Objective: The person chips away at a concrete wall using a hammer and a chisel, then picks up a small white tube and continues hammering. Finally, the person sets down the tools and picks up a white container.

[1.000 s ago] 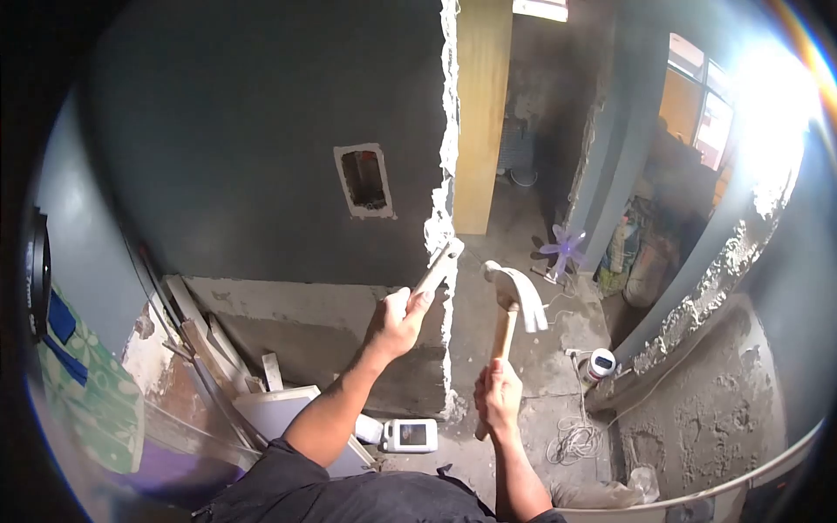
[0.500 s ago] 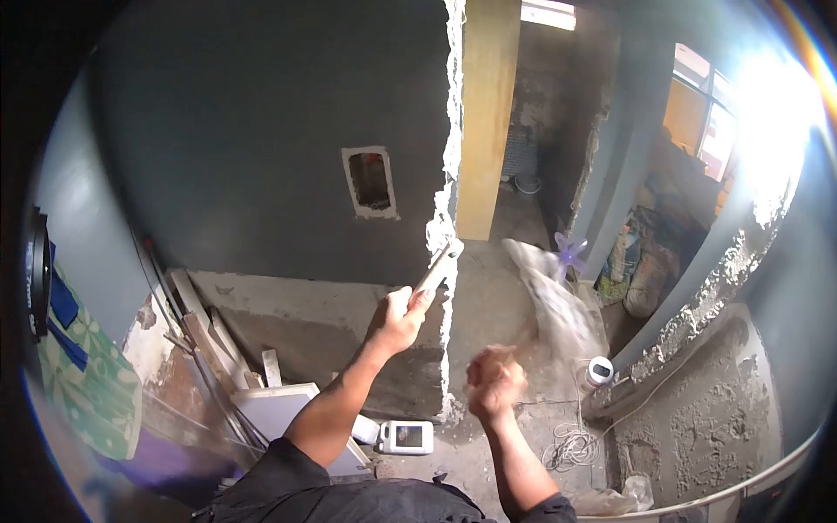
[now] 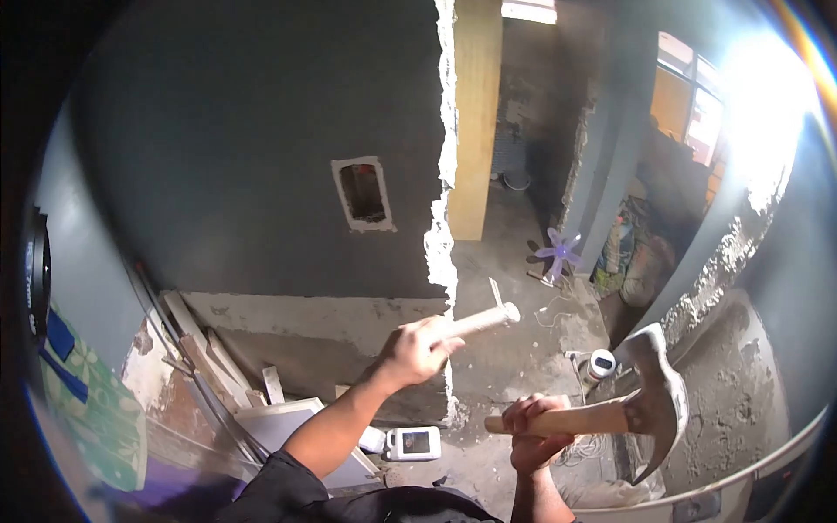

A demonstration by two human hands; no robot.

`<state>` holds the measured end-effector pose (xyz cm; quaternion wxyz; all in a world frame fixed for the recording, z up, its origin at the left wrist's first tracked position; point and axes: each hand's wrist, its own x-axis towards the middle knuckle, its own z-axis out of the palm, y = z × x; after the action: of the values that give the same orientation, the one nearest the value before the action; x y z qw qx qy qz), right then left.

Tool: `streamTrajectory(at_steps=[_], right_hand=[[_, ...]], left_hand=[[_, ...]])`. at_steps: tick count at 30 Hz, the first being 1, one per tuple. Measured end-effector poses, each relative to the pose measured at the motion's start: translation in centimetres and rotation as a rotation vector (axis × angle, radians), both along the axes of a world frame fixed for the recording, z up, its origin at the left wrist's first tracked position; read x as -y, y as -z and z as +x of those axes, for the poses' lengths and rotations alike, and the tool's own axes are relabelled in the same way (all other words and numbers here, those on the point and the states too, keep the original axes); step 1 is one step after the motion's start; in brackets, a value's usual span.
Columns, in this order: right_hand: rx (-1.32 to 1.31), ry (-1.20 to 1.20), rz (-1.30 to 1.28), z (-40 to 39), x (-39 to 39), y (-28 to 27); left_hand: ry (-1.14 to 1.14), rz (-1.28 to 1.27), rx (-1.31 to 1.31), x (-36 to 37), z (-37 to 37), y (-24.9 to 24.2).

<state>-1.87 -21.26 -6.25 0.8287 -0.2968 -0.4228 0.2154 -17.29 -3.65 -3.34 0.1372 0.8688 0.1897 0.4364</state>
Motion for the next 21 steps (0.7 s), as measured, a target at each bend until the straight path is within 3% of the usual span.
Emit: streamTrajectory(at_steps=[2, 3, 6, 11, 15, 21], right_hand=[[-0.114, -0.072, 0.017, -0.7, 0.6, 3.1], [-0.123, 0.000, 0.037, -0.9, 0.5, 5.1], [0.035, 0.034, -0.154, -0.8, 1.6, 8.1], [-0.110, 0.036, -0.514, -2.2, 2.6, 11.9], [-0.088, 0.008, -0.610, -3.2, 2.8, 14.5], [-0.101, -0.114, -0.425, -1.8, 0.3, 13.7]], left_hand=[[-0.105, -0.257, 0.086, -0.5, -1.6, -0.1], [-0.112, -0.477, -0.068, -0.5, -2.7, -1.3], [-0.057, -0.499, -0.071, -0.5, -3.4, -1.7], [0.003, -0.610, -0.002, -1.4, -3.2, -0.8], [-0.046, -0.576, 0.009, -2.3, -3.4, 0.3], [-0.101, -0.434, 0.002, -1.8, -3.9, 1.6]])
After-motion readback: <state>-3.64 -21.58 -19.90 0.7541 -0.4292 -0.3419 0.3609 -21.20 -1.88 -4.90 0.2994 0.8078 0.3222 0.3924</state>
